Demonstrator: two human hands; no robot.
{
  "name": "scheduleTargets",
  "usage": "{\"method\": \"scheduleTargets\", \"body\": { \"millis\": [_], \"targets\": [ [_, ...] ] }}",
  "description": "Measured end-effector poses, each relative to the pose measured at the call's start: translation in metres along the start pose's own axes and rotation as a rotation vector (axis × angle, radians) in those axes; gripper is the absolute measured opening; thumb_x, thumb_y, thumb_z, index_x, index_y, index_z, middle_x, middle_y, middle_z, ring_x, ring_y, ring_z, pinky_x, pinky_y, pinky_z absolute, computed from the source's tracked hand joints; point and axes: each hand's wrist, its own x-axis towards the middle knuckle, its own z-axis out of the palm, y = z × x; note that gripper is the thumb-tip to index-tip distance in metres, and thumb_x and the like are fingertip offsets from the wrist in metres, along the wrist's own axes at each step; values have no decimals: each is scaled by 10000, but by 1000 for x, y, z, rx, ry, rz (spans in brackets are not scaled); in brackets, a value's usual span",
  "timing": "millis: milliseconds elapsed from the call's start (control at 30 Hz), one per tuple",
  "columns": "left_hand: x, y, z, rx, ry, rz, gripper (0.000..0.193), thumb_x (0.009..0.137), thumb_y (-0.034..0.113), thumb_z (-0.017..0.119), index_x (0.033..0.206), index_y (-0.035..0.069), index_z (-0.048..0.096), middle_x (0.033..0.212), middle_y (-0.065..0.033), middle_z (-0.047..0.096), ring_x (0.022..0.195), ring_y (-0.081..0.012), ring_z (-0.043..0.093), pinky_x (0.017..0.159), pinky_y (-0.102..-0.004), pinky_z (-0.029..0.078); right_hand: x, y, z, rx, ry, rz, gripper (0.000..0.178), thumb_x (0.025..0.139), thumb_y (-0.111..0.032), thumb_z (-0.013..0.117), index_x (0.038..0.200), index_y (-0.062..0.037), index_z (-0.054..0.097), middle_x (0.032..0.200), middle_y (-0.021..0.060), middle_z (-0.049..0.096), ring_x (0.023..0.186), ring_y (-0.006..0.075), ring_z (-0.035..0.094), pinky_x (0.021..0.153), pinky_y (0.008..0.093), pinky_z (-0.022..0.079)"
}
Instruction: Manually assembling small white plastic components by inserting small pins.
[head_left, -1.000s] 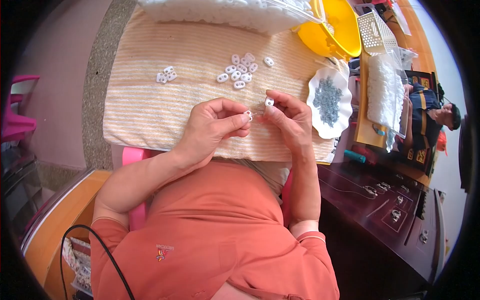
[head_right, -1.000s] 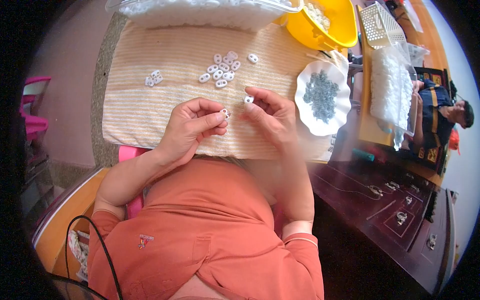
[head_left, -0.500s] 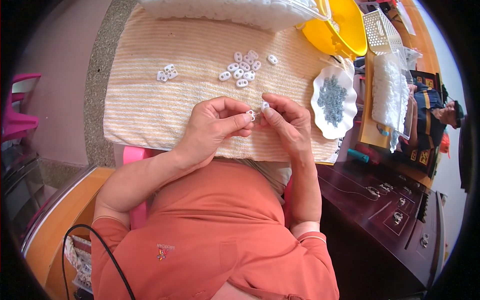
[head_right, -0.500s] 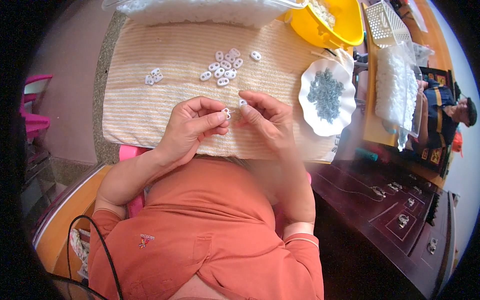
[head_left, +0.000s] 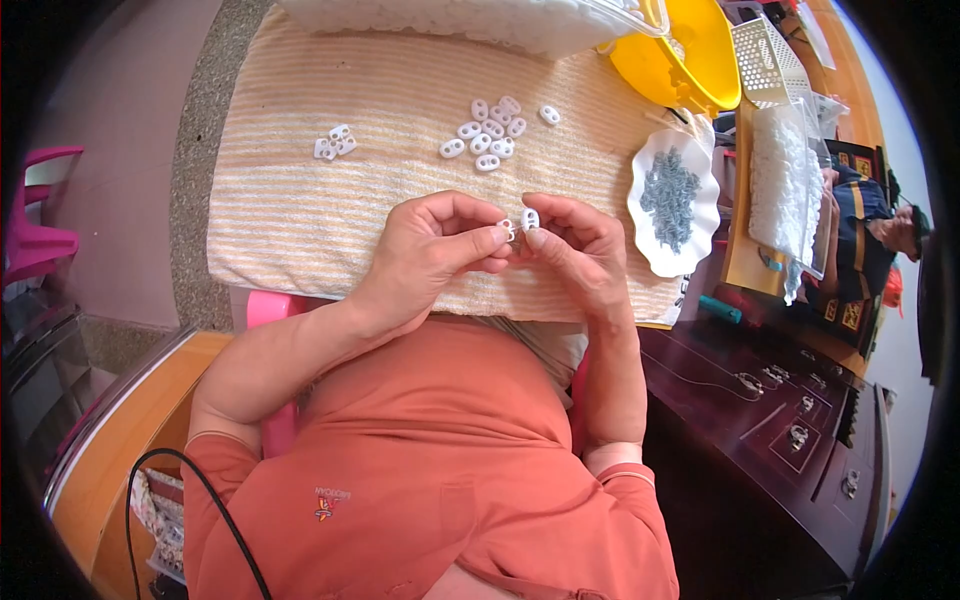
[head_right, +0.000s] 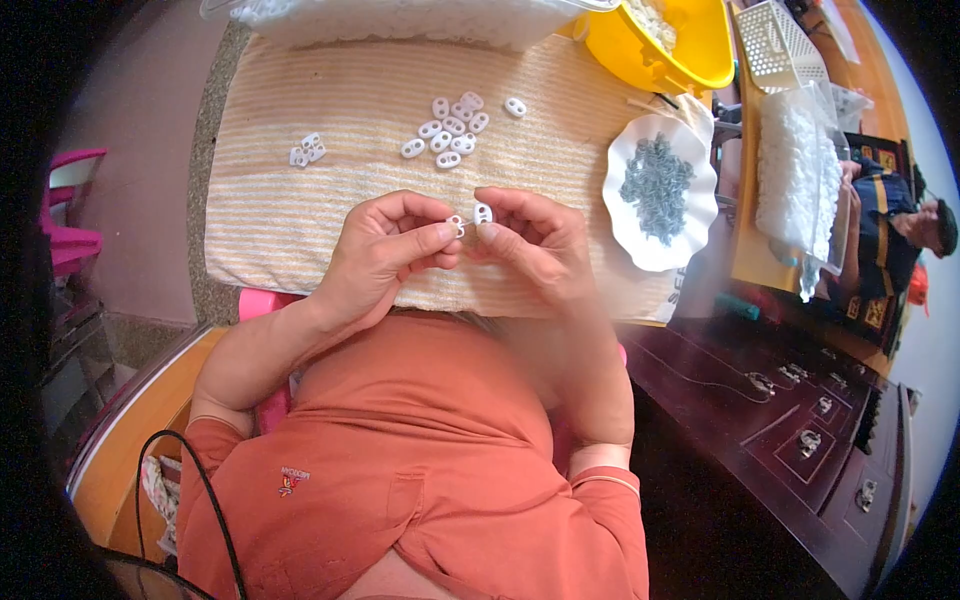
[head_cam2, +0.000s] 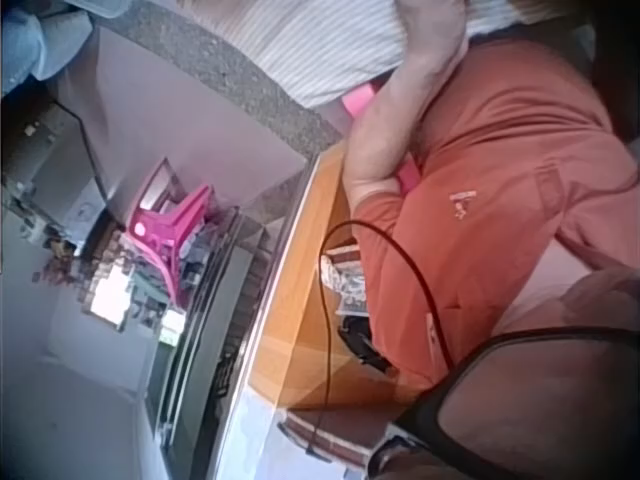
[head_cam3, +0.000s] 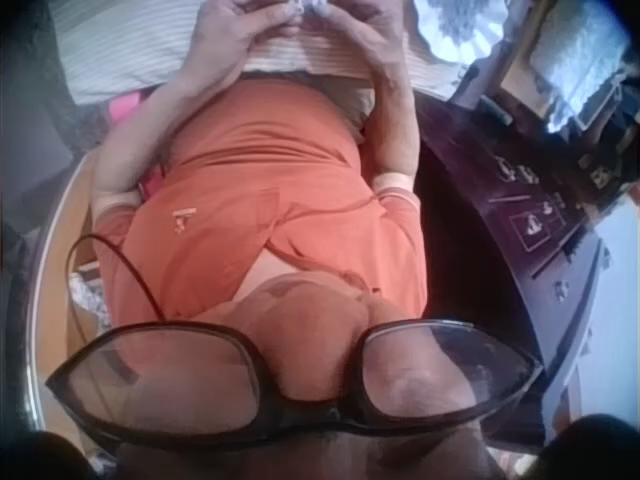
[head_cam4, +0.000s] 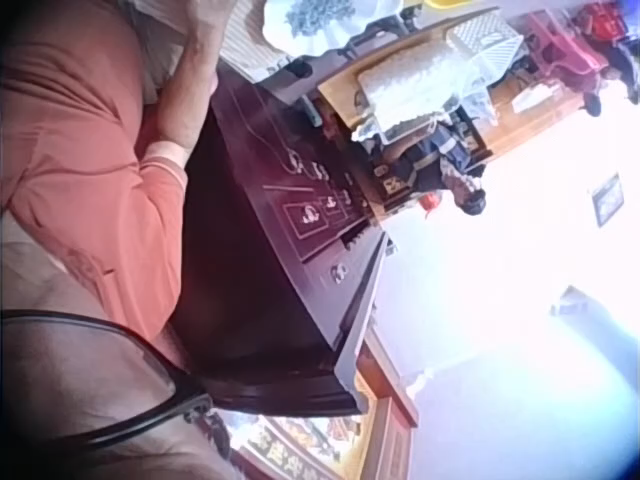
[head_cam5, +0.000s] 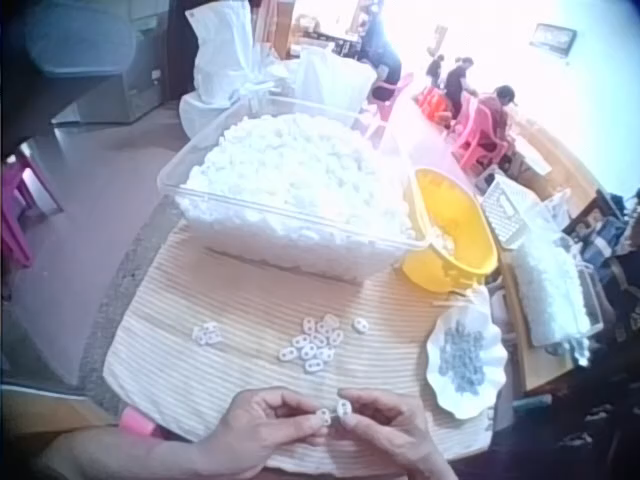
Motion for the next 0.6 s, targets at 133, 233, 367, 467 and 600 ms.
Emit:
{"method": "scheduleTargets", "body": {
  "millis": [133, 233, 367, 467, 600],
  "targets": [
    [0, 0, 0, 10, -2, -1, 139, 873, 16, 629, 1000, -36, 604, 924, -93, 650, 806, -132, 641, 731, -257, 564, 0, -1, 0, 22, -15, -4, 299, 877, -10, 630, 1168, 44, 589, 923, 84, 659, 804, 137, 643, 731, 267, 536],
    [0, 0, 0, 21, -6, 0, 141, 875, 15, 626, 1002, -39, 601, 915, -94, 649, 802, -133, 640, 731, -258, 562, -1, -3, 1, 44, -14, 3, 295, 874, -14, 634, 1160, 44, 594, 933, 88, 665, 812, 140, 645, 734, 266, 534],
    [-1, 0, 0, 33, -8, -7, 143, 876, 17, 624, 1004, -44, 600, 909, -95, 650, 801, -134, 640, 731, -260, 562, -3, -5, 1, 40, -11, 23, 297, 871, -20, 641, 1157, 43, 597, 945, 92, 669, 821, 142, 647, 744, 268, 535],
    [0, 0, 0, 34, -12, 0, 148, 876, 18, 625, 1006, -46, 599, 906, -98, 650, 799, -135, 639, 733, -263, 562, -3, -4, 1, 61, -7, 34, 297, 870, -23, 643, 1156, 45, 600, 950, 92, 671, 828, 142, 648, 753, 268, 535],
    [0, -1, -1, 33, -17, 6, 152, 876, 20, 627, 1008, -49, 598, 902, -101, 653, 799, -141, 642, 734, -267, 562, -2, -4, 1, 54, 2, 19, 311, 858, 1, 639, 1158, 70, 591, 919, 115, 673, 797, 166, 651, 732, 268, 531]
  ]
}}
